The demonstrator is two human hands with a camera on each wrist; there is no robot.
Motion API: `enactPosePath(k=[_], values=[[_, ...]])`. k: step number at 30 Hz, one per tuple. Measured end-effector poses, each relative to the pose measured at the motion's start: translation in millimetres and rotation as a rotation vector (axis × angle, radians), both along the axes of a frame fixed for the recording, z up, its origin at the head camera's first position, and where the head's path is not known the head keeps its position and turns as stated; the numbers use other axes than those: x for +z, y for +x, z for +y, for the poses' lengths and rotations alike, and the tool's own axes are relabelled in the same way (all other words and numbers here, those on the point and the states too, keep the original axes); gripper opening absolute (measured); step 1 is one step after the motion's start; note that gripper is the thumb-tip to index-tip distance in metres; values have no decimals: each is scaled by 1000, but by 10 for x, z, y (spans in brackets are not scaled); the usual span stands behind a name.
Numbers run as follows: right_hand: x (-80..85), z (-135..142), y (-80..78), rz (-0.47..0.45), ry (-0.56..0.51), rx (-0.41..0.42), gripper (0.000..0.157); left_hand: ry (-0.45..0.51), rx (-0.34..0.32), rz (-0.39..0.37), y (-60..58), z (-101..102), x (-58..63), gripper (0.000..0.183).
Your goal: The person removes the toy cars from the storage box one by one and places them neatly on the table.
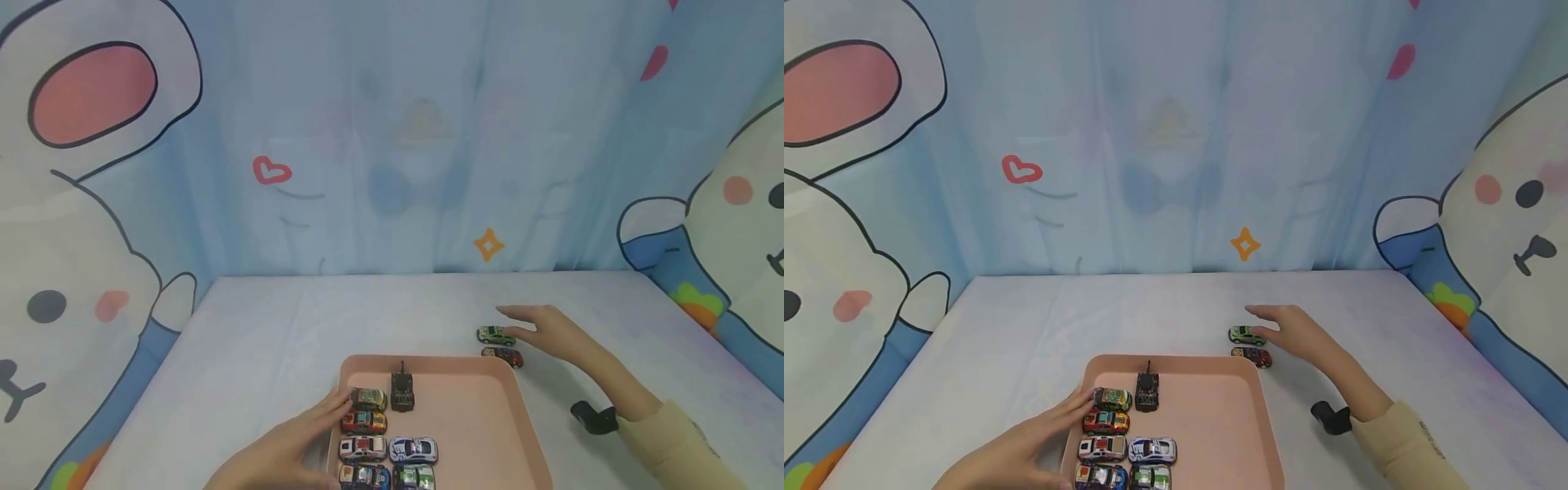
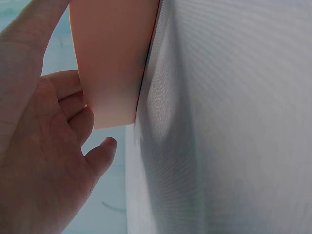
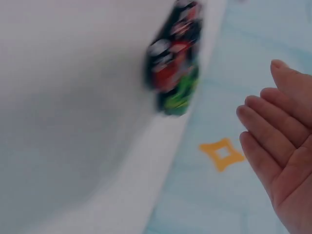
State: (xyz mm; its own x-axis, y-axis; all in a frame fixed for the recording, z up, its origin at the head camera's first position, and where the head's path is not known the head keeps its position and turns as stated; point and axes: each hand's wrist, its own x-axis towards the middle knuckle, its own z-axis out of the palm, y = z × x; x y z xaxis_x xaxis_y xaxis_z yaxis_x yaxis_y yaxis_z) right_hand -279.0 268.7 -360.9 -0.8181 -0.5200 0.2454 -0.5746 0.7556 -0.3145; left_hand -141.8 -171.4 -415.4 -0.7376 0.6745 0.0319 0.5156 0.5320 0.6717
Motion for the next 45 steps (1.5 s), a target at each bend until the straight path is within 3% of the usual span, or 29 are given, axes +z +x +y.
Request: enactPosePath(k=[7,11,15,18,22,26,29,31,35,45], values=[[296,-279,462,88,-46,0,45,-41,33,22,13,15,22,96],[419,-463,718,154,-110,49,45,-45,62,4,10,23,23,98],[476,-681,909,174,-178,115,45,-35,59,2,5,27,37,98],[487,-860,1003,129,-177,149,44,-22,50,14,5,31,46,97],[427,-1098,1068,17,-110,233,40,-17,40,45,6,22,53,96],[293,-1278,1129,-178,-14,319,38,-15,29,63,5,17,54,96],[179,-1355,1180,-346,26,319,37,-13,20,70,3,17,50,96],[108,-1386,1196,-411,36,305,37,-15,16,80,2,17,48,96],[-3,-1427,1219,-413,84,253,37,-24,21,97,-3,15,44,97],[-185,-1448,1256,-394,119,238,29,-15,13,85,-7,22,27,97]])
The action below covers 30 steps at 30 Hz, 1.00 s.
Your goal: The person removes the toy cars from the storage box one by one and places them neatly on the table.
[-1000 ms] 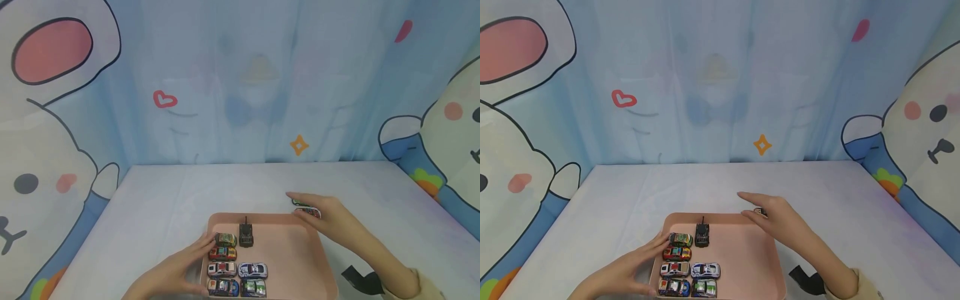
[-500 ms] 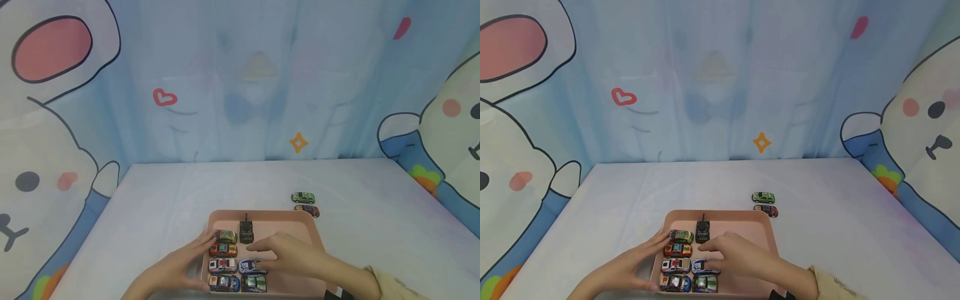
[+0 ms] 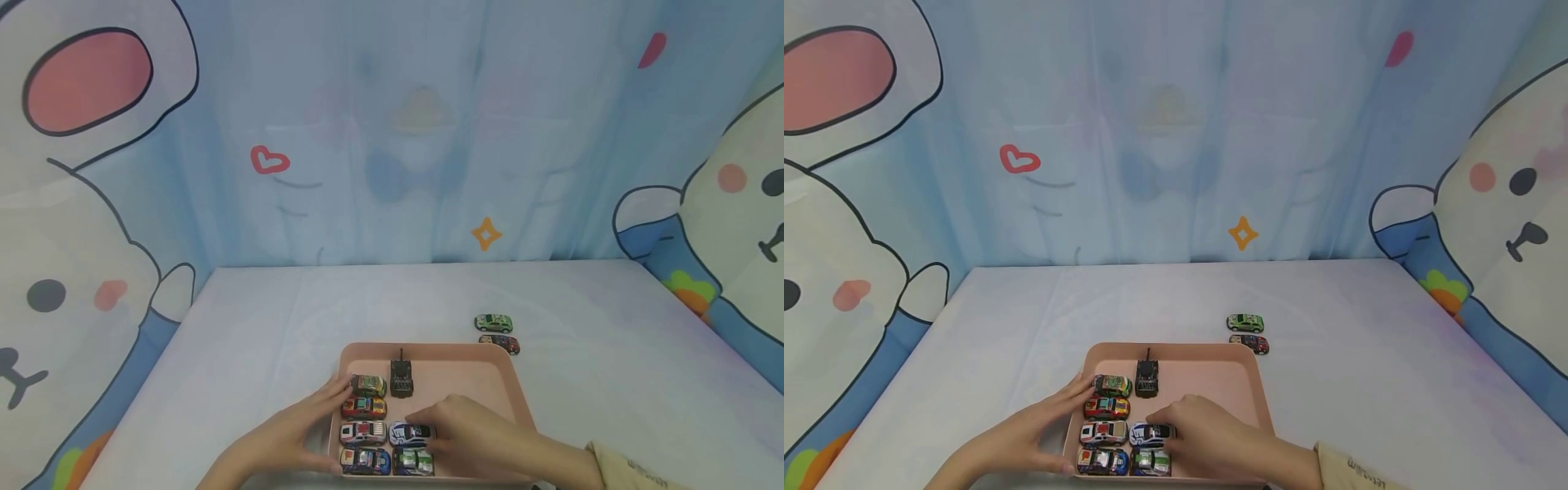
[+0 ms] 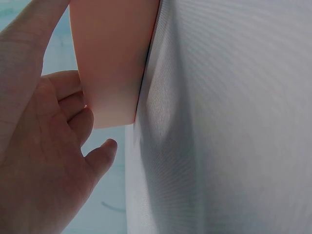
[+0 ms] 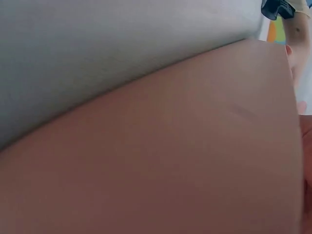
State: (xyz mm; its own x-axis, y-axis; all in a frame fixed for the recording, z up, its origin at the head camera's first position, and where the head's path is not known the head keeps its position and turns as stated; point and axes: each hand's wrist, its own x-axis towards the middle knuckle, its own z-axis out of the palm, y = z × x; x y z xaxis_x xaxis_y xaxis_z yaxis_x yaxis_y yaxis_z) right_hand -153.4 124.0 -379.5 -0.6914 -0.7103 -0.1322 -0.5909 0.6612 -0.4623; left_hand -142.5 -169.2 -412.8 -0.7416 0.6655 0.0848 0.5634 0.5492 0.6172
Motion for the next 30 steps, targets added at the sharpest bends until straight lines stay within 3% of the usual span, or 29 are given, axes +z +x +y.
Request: enactPosePath(k=[6,15,22,30], values=[[-53,17,28,6,-29,-39,31,4,-8,1,-3,2,3,97],[-113,20,57,114,1,-56,33,3,-6,5,-2,4,14,96],[-104,17,50,88,-24,-66,32,-6,15,-33,1,14,24,96],[-71,51,37,33,-79,-89,29,-3,-2,0,1,6,9,95]])
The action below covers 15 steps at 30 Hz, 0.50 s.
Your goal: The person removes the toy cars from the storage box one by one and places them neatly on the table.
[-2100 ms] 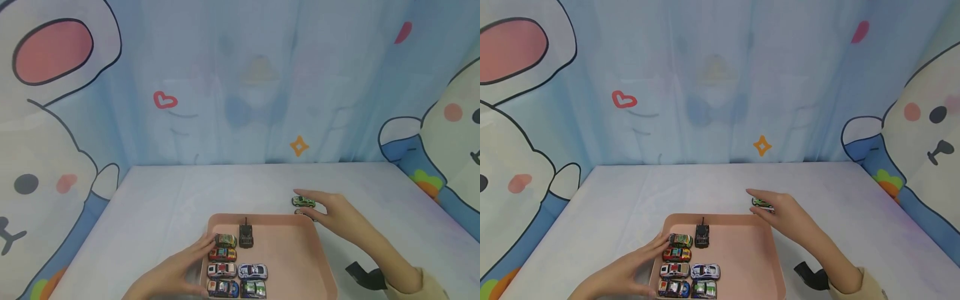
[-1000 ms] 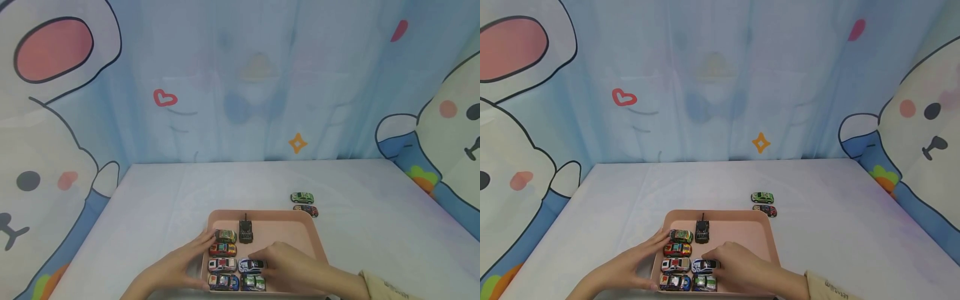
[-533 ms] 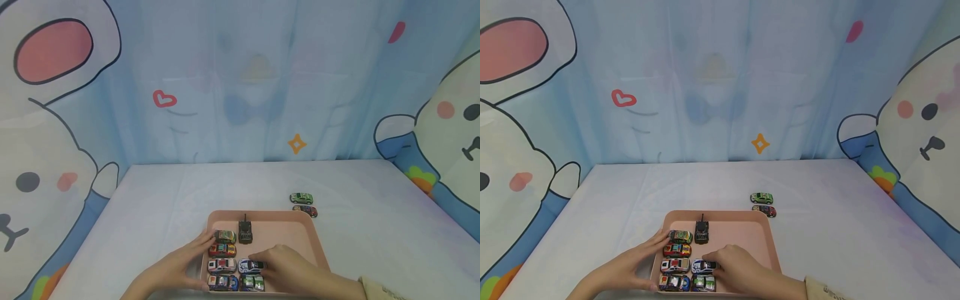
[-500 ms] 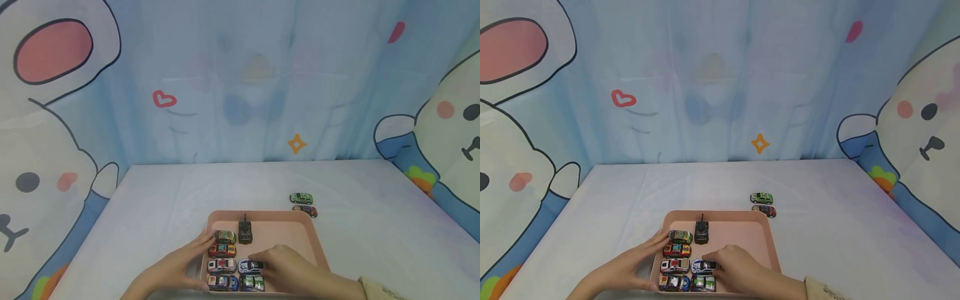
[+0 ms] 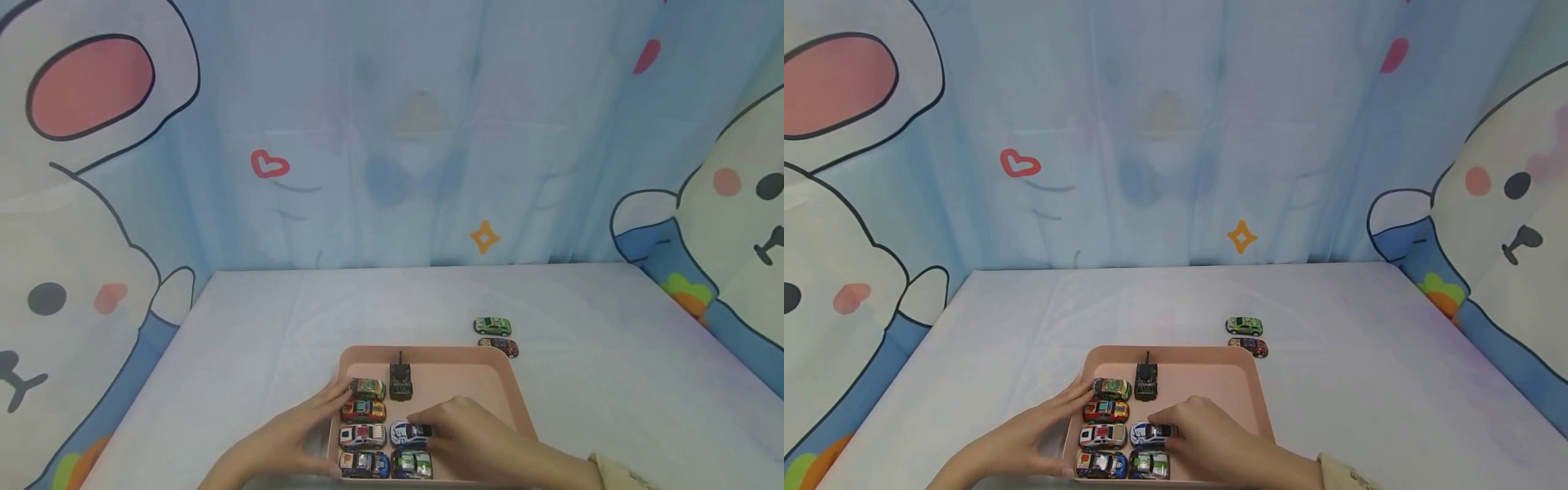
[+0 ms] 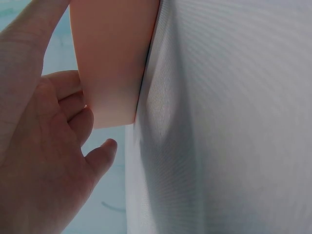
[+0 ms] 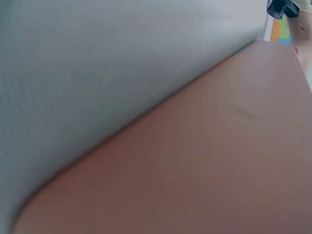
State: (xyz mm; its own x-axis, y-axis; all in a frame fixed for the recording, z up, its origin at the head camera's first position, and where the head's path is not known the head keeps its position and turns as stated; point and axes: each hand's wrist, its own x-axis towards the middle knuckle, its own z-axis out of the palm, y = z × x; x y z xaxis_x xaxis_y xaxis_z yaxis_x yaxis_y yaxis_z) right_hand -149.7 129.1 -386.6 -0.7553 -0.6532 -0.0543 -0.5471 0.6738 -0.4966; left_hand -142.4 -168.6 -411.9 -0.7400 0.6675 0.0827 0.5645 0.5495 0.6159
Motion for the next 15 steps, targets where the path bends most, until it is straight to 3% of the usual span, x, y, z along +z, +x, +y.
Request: enactPosePath(k=[6,12,15], values=[[85,99,-36,85,-45,30,30,-10,18,0,1,3,-7,96],[260,286,-196,312,-99,124,37,-4,21,0,2,-1,-11,97],[413,417,-280,327,-116,75,39,-1,24,-2,3,2,-6,96]])
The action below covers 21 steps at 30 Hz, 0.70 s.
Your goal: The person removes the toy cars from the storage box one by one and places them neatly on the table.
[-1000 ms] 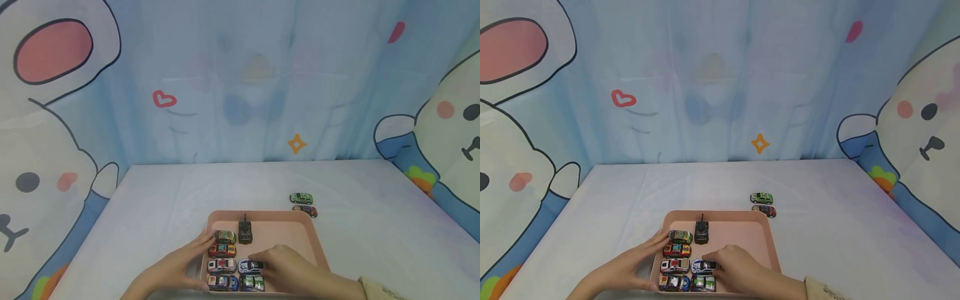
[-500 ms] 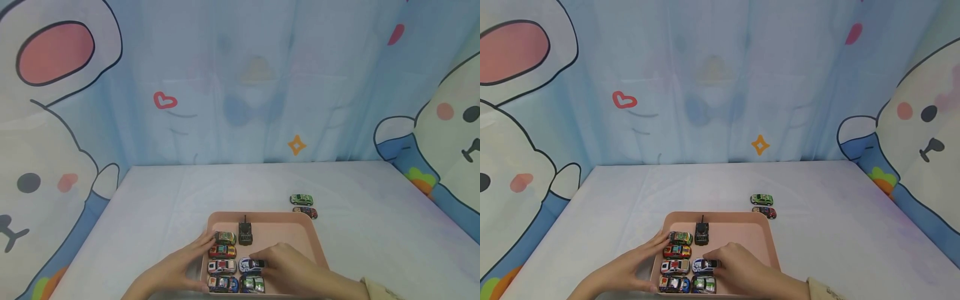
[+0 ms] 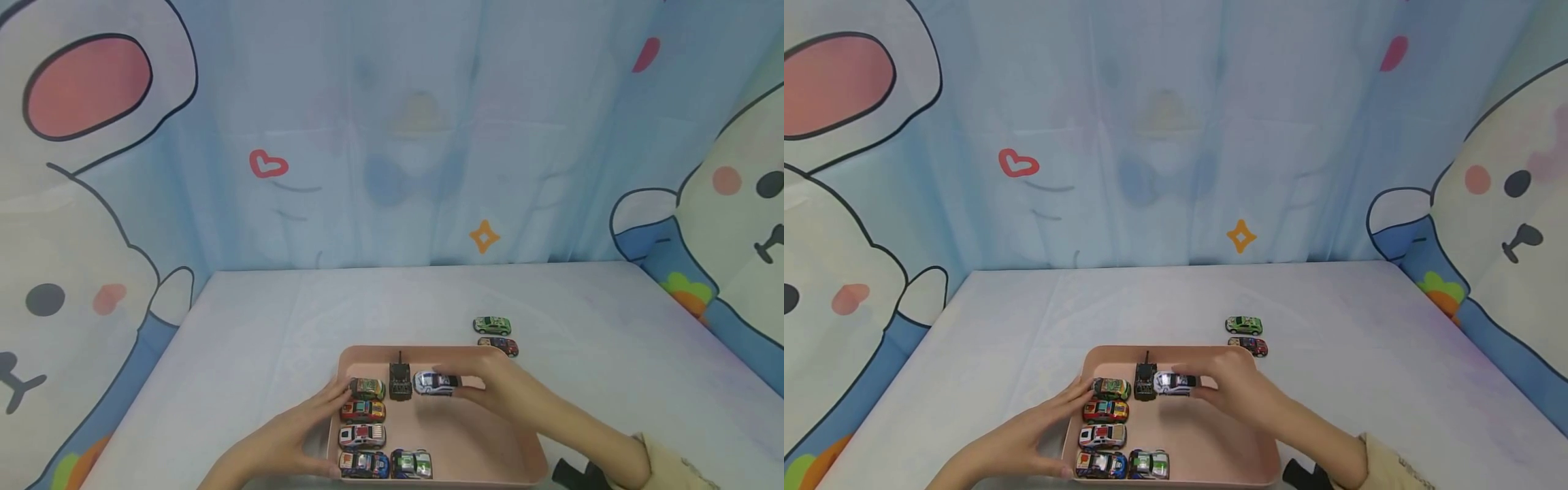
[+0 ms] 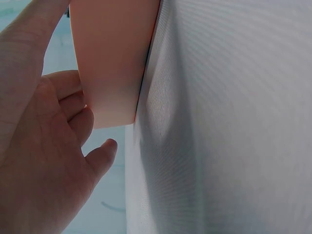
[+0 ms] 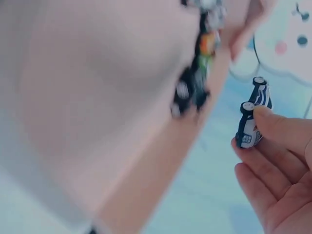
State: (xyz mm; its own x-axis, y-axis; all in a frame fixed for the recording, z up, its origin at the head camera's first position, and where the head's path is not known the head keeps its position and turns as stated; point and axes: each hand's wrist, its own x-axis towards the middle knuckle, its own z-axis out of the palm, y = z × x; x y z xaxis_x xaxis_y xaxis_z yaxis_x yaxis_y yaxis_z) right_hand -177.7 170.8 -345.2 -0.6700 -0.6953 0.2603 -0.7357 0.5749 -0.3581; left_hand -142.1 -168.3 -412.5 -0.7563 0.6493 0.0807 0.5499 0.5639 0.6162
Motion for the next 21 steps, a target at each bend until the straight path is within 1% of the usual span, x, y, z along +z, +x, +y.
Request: enactPosePath(k=[4,7,9,11,16,18,21], values=[[182,236,-141,-46,2,-92,39,5,-8,9,1,-1,3,96],[247,453,-303,-12,10,-112,40,5,-13,9,1,-5,0,95],[257,605,-426,36,17,-123,41,7,-14,1,0,-8,-2,95],[234,757,-543,74,23,-151,41,9,-17,-10,-2,-11,-7,95],[111,1102,-773,115,29,-242,41,12,-15,-28,-9,-16,-18,95],[53,1209,-839,115,27,-287,41,12,-12,-30,-12,-15,-17,95],[-33,1325,-918,87,22,-357,40,14,-11,-35,-14,-12,-10,95]])
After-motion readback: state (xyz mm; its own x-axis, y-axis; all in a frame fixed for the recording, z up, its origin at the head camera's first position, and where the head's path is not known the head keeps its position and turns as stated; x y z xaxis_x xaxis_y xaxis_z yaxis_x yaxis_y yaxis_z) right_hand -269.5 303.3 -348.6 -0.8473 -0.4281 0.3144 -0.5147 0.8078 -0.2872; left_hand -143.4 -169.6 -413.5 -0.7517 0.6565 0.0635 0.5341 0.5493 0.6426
